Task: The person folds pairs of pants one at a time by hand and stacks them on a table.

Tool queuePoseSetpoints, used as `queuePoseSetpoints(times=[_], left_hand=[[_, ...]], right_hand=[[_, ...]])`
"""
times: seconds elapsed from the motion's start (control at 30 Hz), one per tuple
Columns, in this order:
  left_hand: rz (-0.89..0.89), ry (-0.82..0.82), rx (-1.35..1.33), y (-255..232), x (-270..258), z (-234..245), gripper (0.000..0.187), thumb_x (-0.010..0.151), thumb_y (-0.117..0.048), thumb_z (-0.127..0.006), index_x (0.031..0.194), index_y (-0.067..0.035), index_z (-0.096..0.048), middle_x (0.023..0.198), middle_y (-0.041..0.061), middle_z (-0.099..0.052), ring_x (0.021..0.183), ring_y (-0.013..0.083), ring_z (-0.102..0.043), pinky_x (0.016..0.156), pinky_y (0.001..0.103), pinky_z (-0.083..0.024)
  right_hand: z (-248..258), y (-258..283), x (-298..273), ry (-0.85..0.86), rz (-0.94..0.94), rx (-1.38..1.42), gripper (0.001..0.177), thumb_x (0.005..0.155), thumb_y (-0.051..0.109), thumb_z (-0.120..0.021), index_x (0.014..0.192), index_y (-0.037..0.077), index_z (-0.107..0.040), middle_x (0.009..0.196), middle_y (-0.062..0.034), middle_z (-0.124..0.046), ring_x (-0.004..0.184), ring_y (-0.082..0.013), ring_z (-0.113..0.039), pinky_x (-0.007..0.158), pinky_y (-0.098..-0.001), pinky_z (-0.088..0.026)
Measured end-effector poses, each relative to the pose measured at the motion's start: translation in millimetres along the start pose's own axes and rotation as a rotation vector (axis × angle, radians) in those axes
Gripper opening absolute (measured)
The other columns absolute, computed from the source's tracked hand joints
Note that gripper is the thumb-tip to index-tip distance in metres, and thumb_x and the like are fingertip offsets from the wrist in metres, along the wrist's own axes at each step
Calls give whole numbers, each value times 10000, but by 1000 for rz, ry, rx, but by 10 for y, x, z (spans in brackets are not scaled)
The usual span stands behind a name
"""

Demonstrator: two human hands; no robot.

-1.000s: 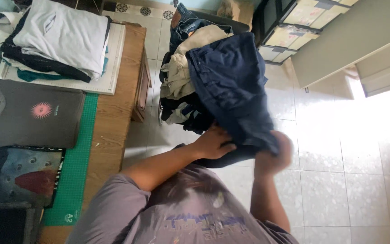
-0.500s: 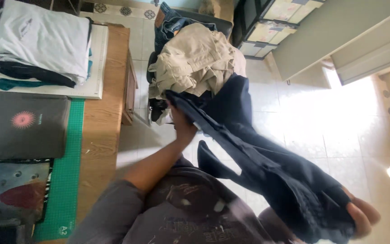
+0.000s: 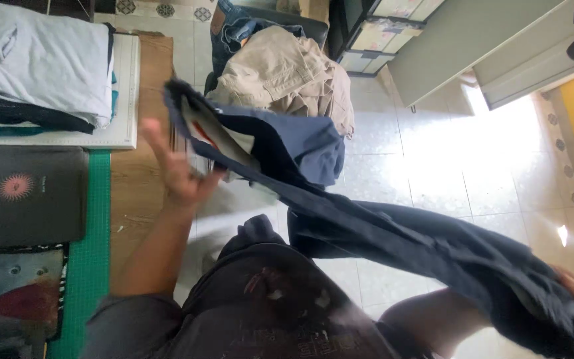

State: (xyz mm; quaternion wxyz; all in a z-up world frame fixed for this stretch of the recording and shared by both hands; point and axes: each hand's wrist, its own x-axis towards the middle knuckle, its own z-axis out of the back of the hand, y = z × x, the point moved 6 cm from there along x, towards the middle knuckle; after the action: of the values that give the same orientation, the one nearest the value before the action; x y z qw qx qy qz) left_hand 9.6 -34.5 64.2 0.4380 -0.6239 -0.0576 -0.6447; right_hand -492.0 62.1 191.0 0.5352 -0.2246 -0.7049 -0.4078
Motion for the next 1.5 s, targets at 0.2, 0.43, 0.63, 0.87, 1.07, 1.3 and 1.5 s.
queuePoseSetpoints(times=[0.2, 0.43, 0.63, 0.87, 1.07, 1.3, 1.5], left_hand=[[178, 908, -338, -227, -515, -820, 923, 625, -734, -813, 1303, -145, -601, 1199, 96, -686, 1041, 252, -707, 1020, 563, -495], [831, 1663, -437, 226, -2605, -1339, 461, 858, -476, -739, 1224, -196, -722, 1176, 57, -709, 1112, 222, -646, 964, 341, -480], [958, 1468, -596, 436, -2972, -1116, 445, 925, -326, -660, 1329, -149, -599, 1246, 100, -684, 1179, 244, -622, 1008, 347, -467], [1129, 840, -107, 1063, -2698, -647, 271, 896, -240, -710, 1094, -78, -621, 981, 149, -718, 952, 273, -695, 854, 392, -531], [1213, 535, 247, 961, -1642, 402, 354, 880, -241, -711, 1187, -159, -554, 852, 178, -696, 797, 339, -699, 707, 432, -523], [1218, 576, 410, 248, -829, 1025, 204, 795, -211, -756, 990, -153, -740, 813, 133, -736, 728, 297, -734, 664, 407, -554], [864, 437, 731, -278, -453, 1234, 192, 763, -122, -753, 952, -104, -731, 859, 137, -730, 743, 332, -692, 649, 434, -514]], right_hand=[[-213, -6, -13, 53, -90, 20, 331, 1085, 307, -634, 1161, 17, -493, 1054, -85, -505, 918, -190, -557, 817, -285, -451], [-642, -370, -267, 256, -227, 338, 382, 987, 345, -637, 1151, 5, -579, 1018, -106, -605, 872, -199, -622, 763, -275, -492], [-925, -573, -318, 420, -327, 252, 140, 992, 90, -697, 1076, -16, -660, 1056, -114, -624, 945, -205, -630, 819, -285, -544], [-1443, -836, -622, 633, -312, 64, 120, 942, -106, -671, 1009, -21, -724, 1006, -113, -736, 946, -197, -710, 854, -280, -559], [-1747, -1077, -875, 918, -418, -6, 190, 852, -77, -655, 1011, -18, -740, 910, -105, -728, 863, -193, -692, 809, -285, -529], [-2048, -1369, -1247, 856, -568, 192, 232, 928, -12, -536, 1044, -21, -736, 976, -96, -741, 971, -167, -691, 930, -285, -538], [-2503, -1403, -1429, 701, -684, 532, 201, 1075, 142, -681, 1135, -36, -610, 1083, -75, -651, 1015, -154, -622, 940, -289, -507]])
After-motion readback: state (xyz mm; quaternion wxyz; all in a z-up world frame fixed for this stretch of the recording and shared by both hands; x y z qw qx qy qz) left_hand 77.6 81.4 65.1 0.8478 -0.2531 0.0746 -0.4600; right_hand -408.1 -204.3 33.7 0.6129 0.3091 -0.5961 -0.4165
